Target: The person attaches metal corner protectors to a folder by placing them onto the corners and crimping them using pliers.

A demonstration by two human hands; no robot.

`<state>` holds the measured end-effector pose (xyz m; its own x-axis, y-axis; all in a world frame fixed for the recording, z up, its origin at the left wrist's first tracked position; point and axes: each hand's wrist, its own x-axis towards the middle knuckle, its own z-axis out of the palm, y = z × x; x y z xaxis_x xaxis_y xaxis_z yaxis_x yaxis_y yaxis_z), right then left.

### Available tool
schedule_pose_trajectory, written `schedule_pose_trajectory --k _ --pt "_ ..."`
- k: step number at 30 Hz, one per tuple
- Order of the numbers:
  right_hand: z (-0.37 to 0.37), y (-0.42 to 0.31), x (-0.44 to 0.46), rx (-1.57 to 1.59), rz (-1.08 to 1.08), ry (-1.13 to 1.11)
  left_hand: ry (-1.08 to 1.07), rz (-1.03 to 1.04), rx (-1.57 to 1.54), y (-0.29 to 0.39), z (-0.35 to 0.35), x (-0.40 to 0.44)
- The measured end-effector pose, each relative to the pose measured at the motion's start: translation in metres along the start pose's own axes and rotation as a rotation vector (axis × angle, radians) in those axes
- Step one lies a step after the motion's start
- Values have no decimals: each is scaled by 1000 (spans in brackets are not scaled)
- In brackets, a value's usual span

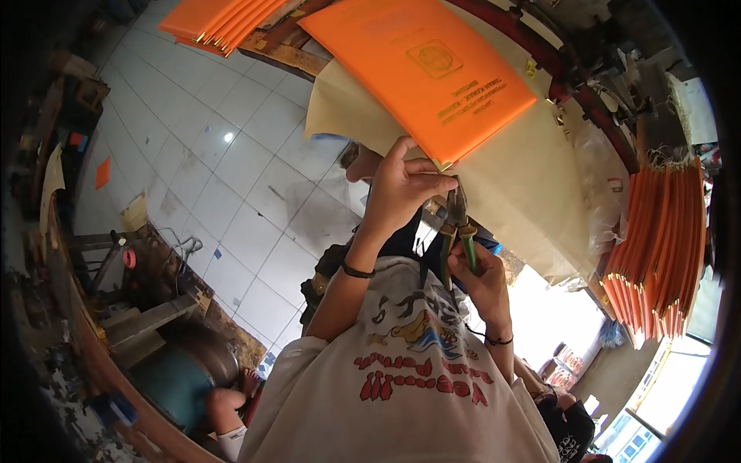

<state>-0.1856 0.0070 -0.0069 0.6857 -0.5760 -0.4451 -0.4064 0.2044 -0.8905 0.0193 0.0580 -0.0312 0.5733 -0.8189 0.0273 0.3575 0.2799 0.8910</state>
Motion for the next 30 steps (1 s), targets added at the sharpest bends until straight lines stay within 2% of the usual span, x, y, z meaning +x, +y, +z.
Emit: schedule_pose_trajectory --k 4,7,8,14,21,26,28,29,30 --pt "2 0 4 38 -5 -22 -17 -40 22 -1 -1 -2" --pt "-3 -8 3 -36 1 -23 -80 -56 -32 6 0 -8" --pt "-4 -12 2 -41 1 -15 -104 -120 -78 7 -2 -11" --pt "-28 -20 -2 -12 50 58 -83 -181 -214 10 6 -22" --pt "-54 -19 -5 172 -262 62 -29 -219 -153 7 12 -29" --pt "-40 -29 11 226 -229 -10 67 -280 -3 0 11 -49" --pt "-30 -26 17 221 -222 -63 -154 -221 233 6 21 -47" --pt "-26 -33 16 266 -139 -92 -263 -189 350 12 30 -45" --pt "-20 -31 20 295 -135 -121 -319 -371 301 23 43 -41"
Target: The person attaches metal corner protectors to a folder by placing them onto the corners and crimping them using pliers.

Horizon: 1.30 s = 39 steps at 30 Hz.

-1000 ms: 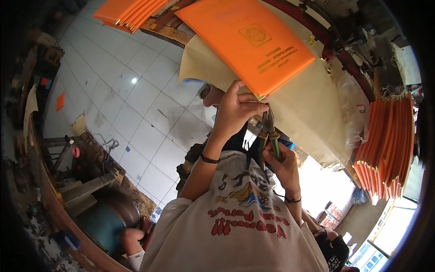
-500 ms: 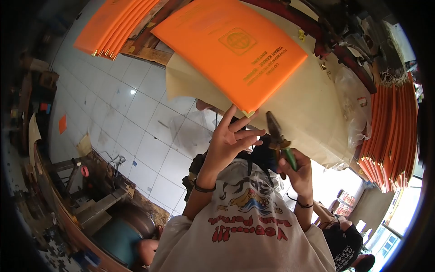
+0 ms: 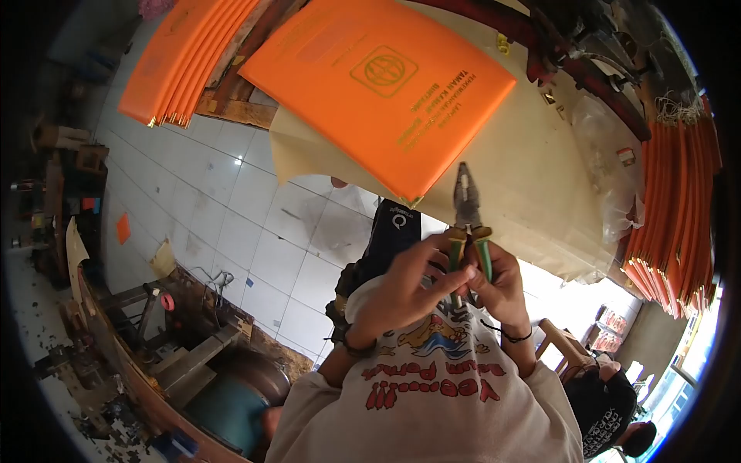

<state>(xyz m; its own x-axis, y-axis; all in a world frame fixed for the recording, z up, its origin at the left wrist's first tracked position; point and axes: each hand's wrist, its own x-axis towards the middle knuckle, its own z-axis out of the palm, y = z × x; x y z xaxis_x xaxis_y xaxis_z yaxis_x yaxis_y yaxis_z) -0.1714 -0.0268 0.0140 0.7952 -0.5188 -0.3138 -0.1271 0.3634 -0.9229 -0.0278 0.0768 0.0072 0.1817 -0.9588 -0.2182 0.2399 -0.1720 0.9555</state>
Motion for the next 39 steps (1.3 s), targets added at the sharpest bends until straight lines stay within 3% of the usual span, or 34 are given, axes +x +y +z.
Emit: schedule_pose_trajectory --k 3,4,7,14,16,23,26,28,31,35,39 --pt "2 -4 7 -17 101 -36 0 -44 23 -2 1 0" --pt "1 -6 7 -42 156 -39 43 51 103 -6 1 2" --pt "1 11 4 211 -28 -108 95 64 188 -17 -3 2" --pt "12 10 3 43 138 55 293 160 181 -17 17 6" --pt "9 11 6 -44 79 82 331 139 208 -22 18 7" --pt "3 4 5 -50 100 75 292 204 217 -8 13 7" --pt "13 7 7 -107 -123 116 236 271 166 -5 10 8" --pt "19 7 10 24 -224 98 176 377 190 -8 4 9" --pt "34 -5 16 160 -303 92 376 540 227 -15 13 13" --pt "26 -11 10 183 -203 -67 425 602 338 -5 8 18" --pt "15 2 7 198 -59 -20 349 524 419 -8 8 4"
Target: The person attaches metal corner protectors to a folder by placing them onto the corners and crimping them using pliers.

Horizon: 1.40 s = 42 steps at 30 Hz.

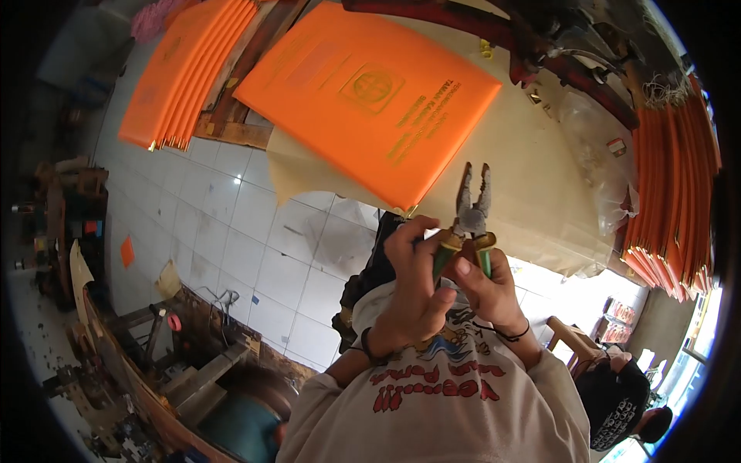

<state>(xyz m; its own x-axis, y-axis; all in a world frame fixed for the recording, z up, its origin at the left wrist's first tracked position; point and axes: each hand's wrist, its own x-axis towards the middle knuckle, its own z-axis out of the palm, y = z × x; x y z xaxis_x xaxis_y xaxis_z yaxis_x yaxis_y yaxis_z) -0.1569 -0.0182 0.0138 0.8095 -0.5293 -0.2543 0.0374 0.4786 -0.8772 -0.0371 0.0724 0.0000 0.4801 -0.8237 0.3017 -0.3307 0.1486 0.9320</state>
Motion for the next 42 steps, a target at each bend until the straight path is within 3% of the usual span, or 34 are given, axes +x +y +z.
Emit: schedule_pose_trajectory --k 1,4,6,10,14,20,22,25,28,37,42 --pt "-3 0 -5 28 19 -8 -39 -31 17 2 -1 -4" --pt "-2 -6 -16 233 126 8 155 -55 -84 -26 -7 -19" --pt "-16 -7 -26 273 166 -27 381 -194 -168 -33 -8 -19" --pt "-42 1 -40 125 268 -225 360 -250 -245 -44 -17 -2" --pt "-35 -4 -39 -129 403 -105 407 -342 -454 -41 -12 6" --pt "-34 1 -33 -223 296 -17 482 -364 -461 -33 -14 14" --pt "-40 5 -34 -296 234 -4 444 -386 -484 -29 -17 16" --pt "-29 -8 -29 -239 325 116 377 -423 -569 -22 -22 23" --pt "-44 -6 -29 -223 282 -12 286 -445 -635 -25 -27 30" --pt "-16 -41 -17 -775 459 -61 188 -454 -763 -32 -35 31" --pt "-12 -42 -14 -743 399 -96 184 -454 -768 -35 -36 31"
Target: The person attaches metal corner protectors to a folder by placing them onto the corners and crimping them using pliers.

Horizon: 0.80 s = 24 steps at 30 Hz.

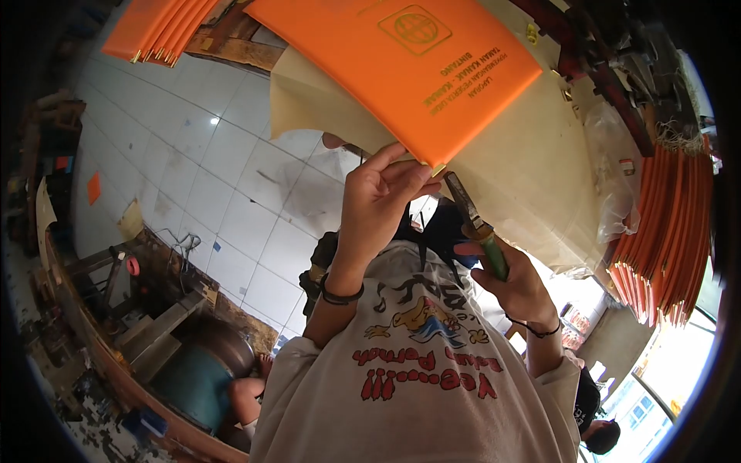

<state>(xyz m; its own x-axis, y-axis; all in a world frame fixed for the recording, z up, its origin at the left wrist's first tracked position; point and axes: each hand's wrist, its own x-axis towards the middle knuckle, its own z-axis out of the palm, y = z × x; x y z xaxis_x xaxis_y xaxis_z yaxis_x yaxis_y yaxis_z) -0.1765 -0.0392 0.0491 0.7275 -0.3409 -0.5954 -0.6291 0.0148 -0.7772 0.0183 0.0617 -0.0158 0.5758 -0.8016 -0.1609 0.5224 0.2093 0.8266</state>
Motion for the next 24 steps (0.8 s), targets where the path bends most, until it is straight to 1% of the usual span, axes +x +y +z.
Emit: schedule_pose_trajectory --k 1,4,7,11,13,16,22,24 --pt "0 0 1 25 -5 15 5 -10 17 0 -1 0" --pt "-3 -18 1 -55 83 -13 -25 10 45 0 -5 0" --pt "-10 -13 0 -43 88 -81 -50 29 104 2 -6 0" --pt "-10 -14 7 28 1 -71 -72 35 150 -1 -12 4" --pt "-14 -8 11 55 -35 -104 -62 17 132 -1 -12 4" --pt "-17 -13 9 28 10 -137 -56 20 128 -3 -13 2" --pt "-17 -11 8 48 -29 -114 -37 14 48 -8 -12 1" --pt "-18 -14 6 34 14 -116 -34 18 50 -7 -11 1"
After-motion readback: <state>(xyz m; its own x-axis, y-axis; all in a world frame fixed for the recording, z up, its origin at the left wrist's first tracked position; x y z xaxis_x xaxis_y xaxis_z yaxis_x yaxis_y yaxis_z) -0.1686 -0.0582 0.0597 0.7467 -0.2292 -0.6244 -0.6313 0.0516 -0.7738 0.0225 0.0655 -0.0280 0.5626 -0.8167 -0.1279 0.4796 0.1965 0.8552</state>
